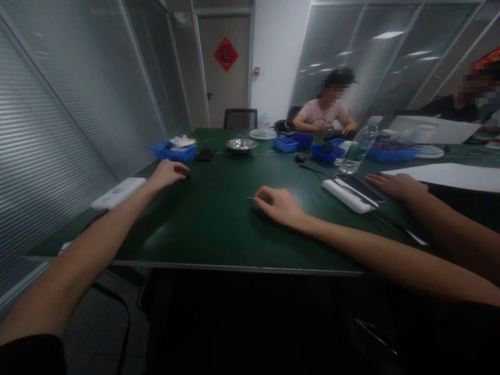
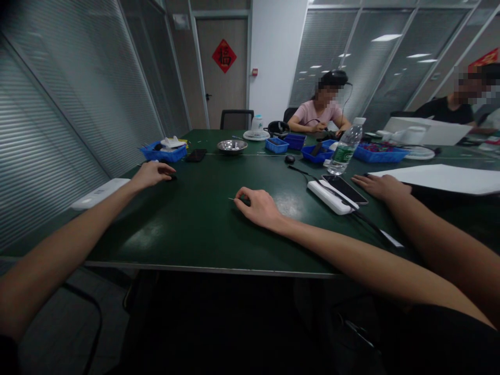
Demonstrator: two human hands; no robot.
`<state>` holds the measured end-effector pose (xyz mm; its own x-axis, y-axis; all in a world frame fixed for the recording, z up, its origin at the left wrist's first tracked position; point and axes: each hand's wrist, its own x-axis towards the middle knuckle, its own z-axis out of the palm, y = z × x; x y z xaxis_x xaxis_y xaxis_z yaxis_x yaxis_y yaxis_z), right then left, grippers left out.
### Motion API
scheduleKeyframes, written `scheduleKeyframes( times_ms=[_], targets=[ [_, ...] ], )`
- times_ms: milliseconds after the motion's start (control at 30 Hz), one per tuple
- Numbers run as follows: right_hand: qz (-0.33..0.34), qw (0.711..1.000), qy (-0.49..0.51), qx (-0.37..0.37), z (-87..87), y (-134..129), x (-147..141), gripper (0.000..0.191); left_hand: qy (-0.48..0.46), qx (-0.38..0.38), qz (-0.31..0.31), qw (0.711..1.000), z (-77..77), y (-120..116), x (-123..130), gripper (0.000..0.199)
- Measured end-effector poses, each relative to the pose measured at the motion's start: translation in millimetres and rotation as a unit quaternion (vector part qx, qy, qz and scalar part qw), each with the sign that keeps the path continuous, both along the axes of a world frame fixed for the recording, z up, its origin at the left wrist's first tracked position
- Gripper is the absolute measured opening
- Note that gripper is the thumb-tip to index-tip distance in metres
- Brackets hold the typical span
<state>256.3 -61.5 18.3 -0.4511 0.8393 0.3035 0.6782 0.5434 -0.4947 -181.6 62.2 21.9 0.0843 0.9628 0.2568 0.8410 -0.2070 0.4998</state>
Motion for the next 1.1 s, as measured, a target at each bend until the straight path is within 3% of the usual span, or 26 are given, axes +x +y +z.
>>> scheduleKeyframes(
  times_ms=[133,233,333,433,567,633,800,1100],
  targets=[
    [0.009,1.0,-0.002,-0.001,0.8,-0.4,0.3,0.022,0.023,-0.026,0.024,0.999,-1.8,0.4,-1.5,0.029],
    [0.016,1.0,-0.002,0.0,0.3,0.3,0.2,0.022,0.025,-0.037,-0.008,0.999,-4.2,-0.9,5.8,0.03],
    [0.026,1.0,-0.006,0.006,-1.2,2.0,0.5,0.022,0.015,-0.038,-0.099,0.994,-4.2,-12.6,32.0,0.036],
    [0.048,0.999,-0.011,0.015,-2.9,3.3,1.4,0.022,-0.005,-0.042,-0.208,0.977,-2.0,-36.5,75.2,0.038],
    [0.093,0.995,-0.015,0.042,-4.7,2.2,2.5,0.023,-0.029,-0.04,-0.37,0.928,0.8,-73.2,131.4,0.031],
    [0.11,0.992,-0.022,0.057,-5.5,1.1,2.5,0.023,-0.03,-0.032,-0.416,0.908,1.6,-87.4,149.2,0.029],
    [0.134,0.988,-0.036,0.07,-5.8,-0.9,1.7,0.022,-0.036,-0.016,-0.44,0.897,2.5,-103.5,163.6,0.027],
    [0.109,0.991,-0.023,0.073,-1.9,-4.3,3.3,0.019,-0.045,0.001,-0.426,0.904,1.2,-98.6,158.1,0.026]
  ],
)
